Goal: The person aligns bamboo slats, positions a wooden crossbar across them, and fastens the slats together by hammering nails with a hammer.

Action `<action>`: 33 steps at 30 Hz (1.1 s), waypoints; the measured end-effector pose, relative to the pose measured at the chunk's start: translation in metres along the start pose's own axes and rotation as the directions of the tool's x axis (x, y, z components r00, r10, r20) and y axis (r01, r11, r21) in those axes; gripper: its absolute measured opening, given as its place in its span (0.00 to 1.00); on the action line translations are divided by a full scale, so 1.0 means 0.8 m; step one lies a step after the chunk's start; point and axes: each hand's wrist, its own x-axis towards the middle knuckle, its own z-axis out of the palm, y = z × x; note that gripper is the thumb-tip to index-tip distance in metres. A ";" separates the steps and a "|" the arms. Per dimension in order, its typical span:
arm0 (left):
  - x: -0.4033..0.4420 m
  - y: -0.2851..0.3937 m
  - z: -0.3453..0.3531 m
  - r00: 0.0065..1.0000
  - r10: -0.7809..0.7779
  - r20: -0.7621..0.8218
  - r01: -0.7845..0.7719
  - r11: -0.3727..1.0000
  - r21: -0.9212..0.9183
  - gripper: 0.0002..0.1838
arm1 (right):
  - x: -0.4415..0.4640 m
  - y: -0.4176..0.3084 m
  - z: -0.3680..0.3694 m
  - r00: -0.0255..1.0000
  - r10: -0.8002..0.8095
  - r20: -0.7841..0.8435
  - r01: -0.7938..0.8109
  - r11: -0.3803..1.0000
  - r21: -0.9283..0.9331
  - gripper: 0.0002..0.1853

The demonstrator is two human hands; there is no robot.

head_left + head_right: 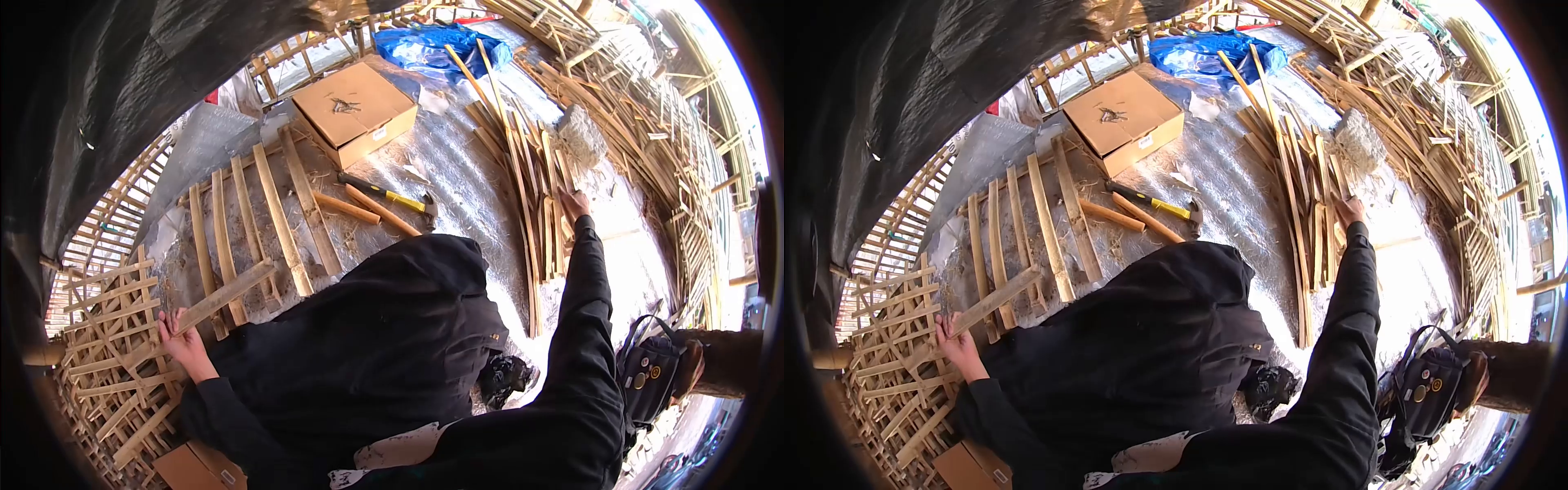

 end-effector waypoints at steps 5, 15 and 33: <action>0.005 -0.008 0.001 1.000 -0.001 -0.002 0.001 1.000 0.019 0.09 | -0.016 -0.036 0.005 1.000 0.006 -0.009 -0.004 0.972 0.233 0.41; 0.004 -0.008 0.002 0.997 -0.049 0.063 0.051 0.998 -0.035 0.09 | -0.039 -0.112 0.074 0.995 -0.077 -0.056 0.091 0.945 0.314 0.38; 0.001 -0.011 0.007 0.996 0.009 0.088 -0.008 1.000 -0.013 0.11 | -0.124 -0.259 0.150 0.934 -0.344 -0.093 0.356 0.896 0.267 0.32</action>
